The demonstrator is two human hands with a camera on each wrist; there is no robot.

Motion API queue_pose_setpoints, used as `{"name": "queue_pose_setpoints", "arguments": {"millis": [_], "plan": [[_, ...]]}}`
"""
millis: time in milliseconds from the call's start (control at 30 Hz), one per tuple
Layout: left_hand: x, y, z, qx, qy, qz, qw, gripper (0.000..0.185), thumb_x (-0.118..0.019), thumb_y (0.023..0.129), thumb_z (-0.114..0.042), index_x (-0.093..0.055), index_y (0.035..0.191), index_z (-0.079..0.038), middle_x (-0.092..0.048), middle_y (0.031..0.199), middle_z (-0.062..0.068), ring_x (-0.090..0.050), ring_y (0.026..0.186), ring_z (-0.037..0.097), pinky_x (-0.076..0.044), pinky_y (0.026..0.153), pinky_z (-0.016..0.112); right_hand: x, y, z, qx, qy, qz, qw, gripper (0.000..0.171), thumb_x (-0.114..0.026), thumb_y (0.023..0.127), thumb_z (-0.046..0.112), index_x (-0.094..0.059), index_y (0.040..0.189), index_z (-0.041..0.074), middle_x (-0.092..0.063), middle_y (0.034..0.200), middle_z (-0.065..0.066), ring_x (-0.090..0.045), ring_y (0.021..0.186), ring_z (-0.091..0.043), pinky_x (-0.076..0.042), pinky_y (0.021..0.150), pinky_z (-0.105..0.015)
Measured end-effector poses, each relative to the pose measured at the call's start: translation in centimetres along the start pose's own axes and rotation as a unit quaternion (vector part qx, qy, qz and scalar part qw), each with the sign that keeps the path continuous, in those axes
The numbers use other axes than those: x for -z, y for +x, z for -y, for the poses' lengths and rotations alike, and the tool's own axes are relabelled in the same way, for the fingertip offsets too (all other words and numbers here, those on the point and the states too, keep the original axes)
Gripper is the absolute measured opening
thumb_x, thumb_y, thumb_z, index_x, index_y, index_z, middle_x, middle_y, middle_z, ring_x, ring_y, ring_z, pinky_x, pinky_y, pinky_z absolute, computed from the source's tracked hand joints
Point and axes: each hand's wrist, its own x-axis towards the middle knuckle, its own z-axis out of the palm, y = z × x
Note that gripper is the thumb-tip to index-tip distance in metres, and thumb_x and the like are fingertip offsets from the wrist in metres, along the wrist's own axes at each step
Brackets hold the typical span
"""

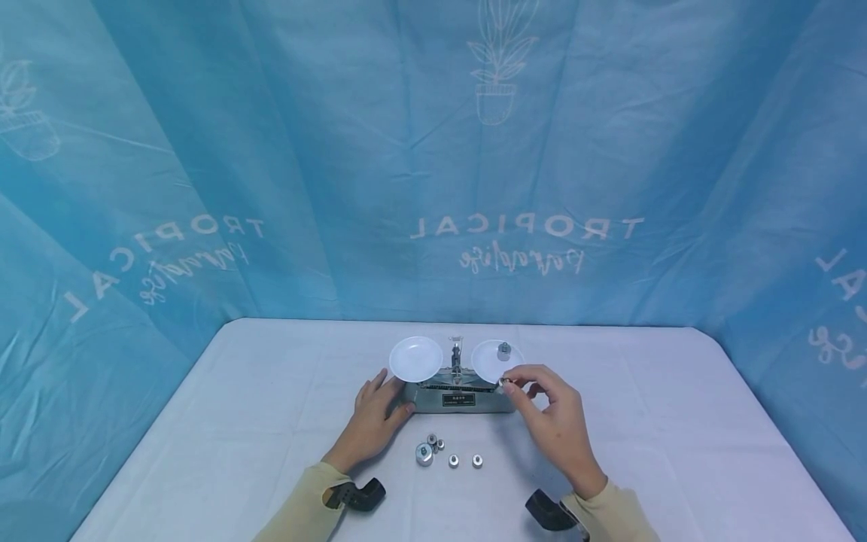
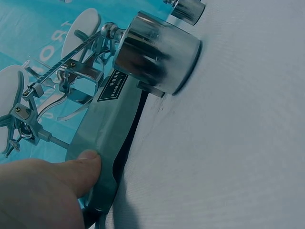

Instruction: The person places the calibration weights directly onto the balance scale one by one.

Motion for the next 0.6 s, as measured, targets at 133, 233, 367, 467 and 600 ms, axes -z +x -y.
{"name": "queue_pose_setpoints", "arguments": {"millis": [133,233,367,467,600], "plan": [[0.02,-0.09,-0.01,-0.003,0.003,-0.003,1.0000,0.059,-0.055,0.102,-0.034,-0.041,0.153,-0.009,-0.044,0.156,0.010,-0.020,0.150,0.041,-0.008,0.121,0.063,-0.03,0.10,-0.01,-0.005,0.006,-0.006,1.000,0.013,-0.074,0.092,0.004,-0.073,0.103,0.011,-0.072,0.100,0.002,-0.059,0.091,-0.003,-0.047,0.078,-0.011],[0.03,-0.14,-0.05,-0.007,0.002,-0.006,1.0000,0.059,-0.056,0.102,-0.033,-0.042,0.152,-0.007,-0.045,0.155,0.012,-0.021,0.149,0.043,-0.009,0.120,0.065,-0.04,0.15,0.01,-0.001,0.010,-0.010,1.000,0.013,-0.073,0.092,0.003,-0.073,0.104,0.009,-0.072,0.100,0.000,-0.059,0.092,-0.003,-0.047,0.078,-0.012],[0.05,-0.10,-0.11,-0.002,0.001,-0.001,1.0000,0.059,-0.055,0.102,-0.034,-0.042,0.153,-0.008,-0.044,0.156,0.011,-0.020,0.150,0.041,-0.008,0.121,0.064,-0.06,0.29,-0.14,0.003,0.004,-0.018,1.000,0.014,-0.073,0.092,0.003,-0.073,0.105,0.008,-0.073,0.101,-0.003,-0.058,0.093,-0.001,-0.046,0.078,-0.012],[0.03,-0.06,-0.10,0.004,0.003,0.003,1.0000,0.059,-0.055,0.102,-0.035,-0.040,0.154,-0.010,-0.043,0.157,0.008,-0.019,0.151,0.039,-0.007,0.122,0.061,-0.10,0.48,-0.36,-0.001,-0.002,-0.026,1.000,0.015,-0.073,0.092,0.003,-0.073,0.106,0.008,-0.073,0.102,-0.004,-0.057,0.092,0.000,-0.045,0.078,-0.011],[0.02,-0.03,-0.06,0.004,0.000,0.000,1.0000,0.059,-0.056,0.102,-0.034,-0.041,0.154,-0.010,-0.043,0.157,0.009,-0.019,0.151,0.040,-0.007,0.122,0.062,-0.16,0.73,-0.64,-0.009,0.001,-0.033,0.999,0.013,-0.073,0.092,0.004,-0.073,0.105,0.006,-0.073,0.102,-0.004,-0.057,0.092,0.000,-0.045,0.079,-0.010]]}}
